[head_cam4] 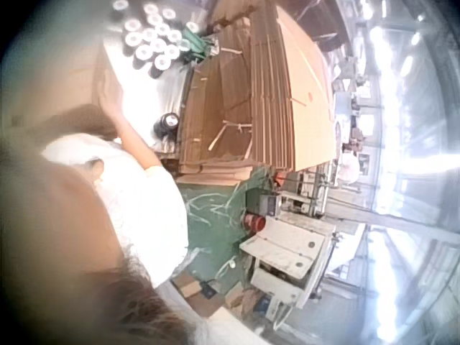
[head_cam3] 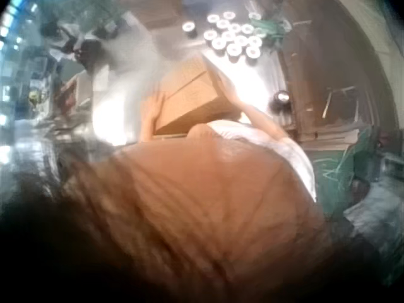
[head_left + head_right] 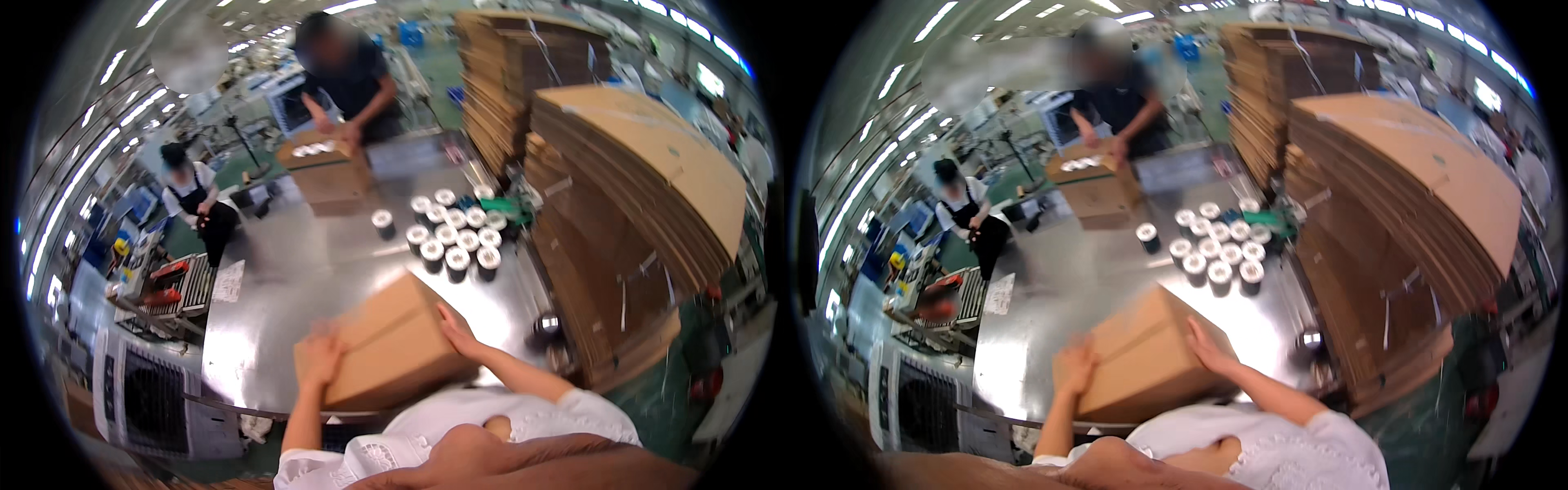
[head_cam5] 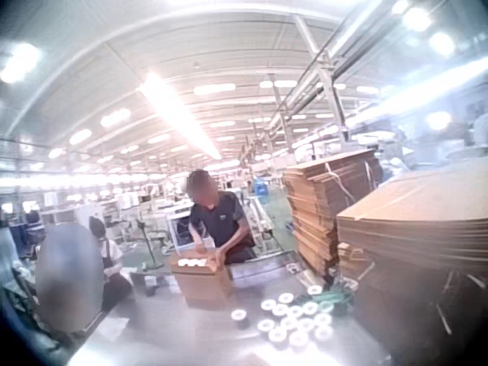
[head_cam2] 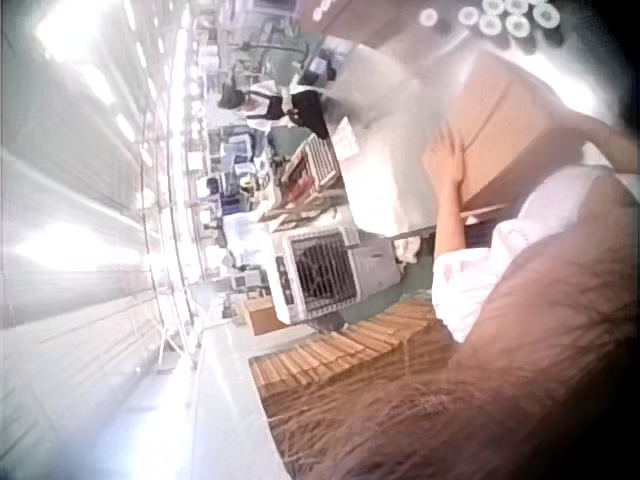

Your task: The person assembles a cardboard box and places multiple cylindrical rolls into it on a metal worktable. The person folds the box flaps, arranges the rolls in rows, and closes the box. Coworkers are visible in the background performing similar packing tasks.

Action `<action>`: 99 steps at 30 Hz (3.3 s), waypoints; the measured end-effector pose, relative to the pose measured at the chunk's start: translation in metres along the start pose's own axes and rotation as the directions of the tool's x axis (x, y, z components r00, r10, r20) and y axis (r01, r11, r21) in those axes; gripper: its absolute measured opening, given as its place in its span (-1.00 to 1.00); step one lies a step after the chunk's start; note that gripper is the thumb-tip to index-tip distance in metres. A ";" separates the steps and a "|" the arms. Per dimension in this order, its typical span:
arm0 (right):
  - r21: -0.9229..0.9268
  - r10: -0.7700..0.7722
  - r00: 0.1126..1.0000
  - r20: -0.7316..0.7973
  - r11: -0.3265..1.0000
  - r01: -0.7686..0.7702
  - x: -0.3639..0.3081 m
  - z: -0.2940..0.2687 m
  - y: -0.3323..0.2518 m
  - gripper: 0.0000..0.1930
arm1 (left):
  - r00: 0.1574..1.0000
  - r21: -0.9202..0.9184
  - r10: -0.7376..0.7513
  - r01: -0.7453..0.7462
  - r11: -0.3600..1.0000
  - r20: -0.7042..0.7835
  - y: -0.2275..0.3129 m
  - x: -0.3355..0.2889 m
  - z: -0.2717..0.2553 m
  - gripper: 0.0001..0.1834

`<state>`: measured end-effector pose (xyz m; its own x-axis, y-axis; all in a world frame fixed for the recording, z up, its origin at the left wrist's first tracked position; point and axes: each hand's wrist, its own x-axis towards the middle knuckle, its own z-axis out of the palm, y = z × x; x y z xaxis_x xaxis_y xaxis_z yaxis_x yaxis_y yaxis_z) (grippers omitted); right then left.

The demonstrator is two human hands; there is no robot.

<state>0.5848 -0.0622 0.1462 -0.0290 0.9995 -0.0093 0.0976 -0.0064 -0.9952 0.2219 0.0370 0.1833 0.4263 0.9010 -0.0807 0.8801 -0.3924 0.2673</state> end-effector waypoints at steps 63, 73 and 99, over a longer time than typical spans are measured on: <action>0.397 0.146 0.388 -0.910 0.581 0.711 -0.236 -0.209 -0.093 -0.79 | 0.995 -0.678 -0.049 0.096 0.729 0.089 0.090 0.028 0.052 -0.55; -0.851 -0.095 0.985 -0.141 0.521 -0.071 -0.071 -0.094 -0.056 -0.76 | 0.999 -0.571 -0.032 0.029 0.821 0.004 0.083 0.035 0.066 -0.58; 0.034 0.210 0.977 -0.027 0.977 -0.209 -0.069 -0.133 -0.099 -0.93 | 0.999 -0.626 -0.009 0.034 0.779 0.043 0.105 0.033 0.051 -0.61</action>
<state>0.7093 -0.1261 0.2588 0.0185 0.9764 -0.2153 0.0680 -0.2161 -0.9740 0.3388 0.0161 0.1598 0.4272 0.8956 -0.1241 0.5695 -0.1599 0.8063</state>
